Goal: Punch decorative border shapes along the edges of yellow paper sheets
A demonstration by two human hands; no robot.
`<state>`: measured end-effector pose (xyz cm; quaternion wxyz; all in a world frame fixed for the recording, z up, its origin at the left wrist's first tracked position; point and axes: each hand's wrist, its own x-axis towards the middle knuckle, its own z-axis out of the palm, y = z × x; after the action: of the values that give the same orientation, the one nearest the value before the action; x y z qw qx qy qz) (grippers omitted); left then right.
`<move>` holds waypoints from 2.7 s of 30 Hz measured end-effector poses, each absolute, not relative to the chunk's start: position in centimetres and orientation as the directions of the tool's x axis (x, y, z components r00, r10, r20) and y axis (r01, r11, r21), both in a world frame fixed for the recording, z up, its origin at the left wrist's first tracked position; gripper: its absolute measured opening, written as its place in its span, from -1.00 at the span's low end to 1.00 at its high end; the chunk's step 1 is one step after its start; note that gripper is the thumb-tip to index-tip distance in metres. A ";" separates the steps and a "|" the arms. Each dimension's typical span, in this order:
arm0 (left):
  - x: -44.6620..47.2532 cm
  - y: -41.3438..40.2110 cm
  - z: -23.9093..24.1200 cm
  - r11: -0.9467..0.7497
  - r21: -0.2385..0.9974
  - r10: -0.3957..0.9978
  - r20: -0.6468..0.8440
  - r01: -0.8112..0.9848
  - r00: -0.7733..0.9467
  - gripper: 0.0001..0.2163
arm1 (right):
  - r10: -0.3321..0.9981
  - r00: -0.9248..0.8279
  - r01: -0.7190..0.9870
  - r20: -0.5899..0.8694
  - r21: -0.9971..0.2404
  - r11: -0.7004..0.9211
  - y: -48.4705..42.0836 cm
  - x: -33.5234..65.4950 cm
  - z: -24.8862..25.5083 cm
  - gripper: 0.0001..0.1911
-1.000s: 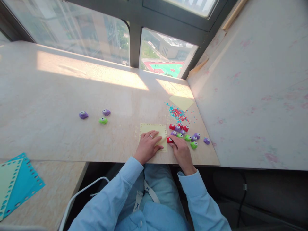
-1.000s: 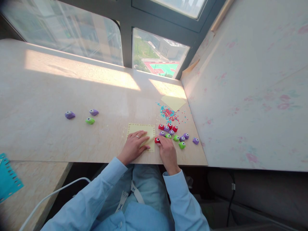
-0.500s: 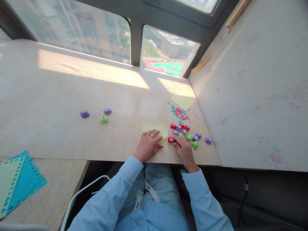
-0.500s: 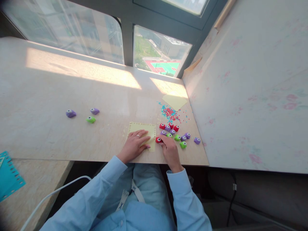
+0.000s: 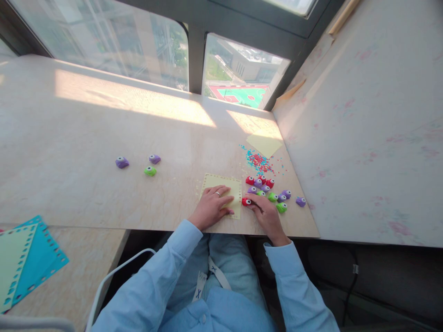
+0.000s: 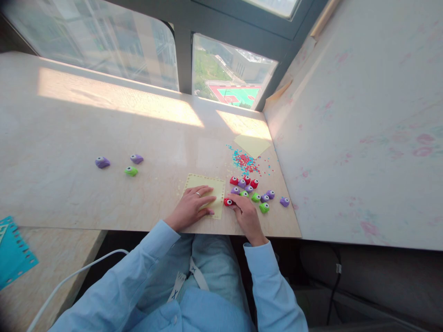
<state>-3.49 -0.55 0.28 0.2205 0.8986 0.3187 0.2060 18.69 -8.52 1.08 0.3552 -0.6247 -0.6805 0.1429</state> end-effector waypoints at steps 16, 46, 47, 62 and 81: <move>-3.5 -0.7 0.5 -0.712 0.511 0.655 0.237 0.481 0.717 -0.65 | 0.961 0.012 0.753 0.275 -0.635 0.173 -7.9 18.6 1.2 -0.73; -3.9 -0.8 0.7 -0.724 0.526 0.631 0.243 0.446 0.737 -0.61 | 0.969 0.037 0.735 0.245 -0.663 0.140 -8.3 17.3 1.9 -0.76; -3.8 -0.8 0.7 -0.723 0.526 0.632 0.242 0.448 0.736 -0.61 | 0.968 0.056 0.732 0.245 -0.670 0.127 -8.3 17.0 1.8 -0.76; -3.9 -1.8 1.0 -0.706 0.492 0.666 0.218 0.509 0.714 -0.64 | 0.985 0.002 0.699 0.172 -0.704 0.121 -10.2 16.7 2.4 -0.77; -3.8 -1.9 1.6 -0.665 0.498 0.709 0.187 0.556 0.680 -0.65 | 0.975 0.118 0.695 0.187 -0.717 0.053 -9.2 15.6 2.5 -0.78</move>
<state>-3.76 -1.94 1.59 0.2052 0.8933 0.3541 0.1860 15.56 -9.24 2.51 0.3534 -0.6589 -0.6338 0.1981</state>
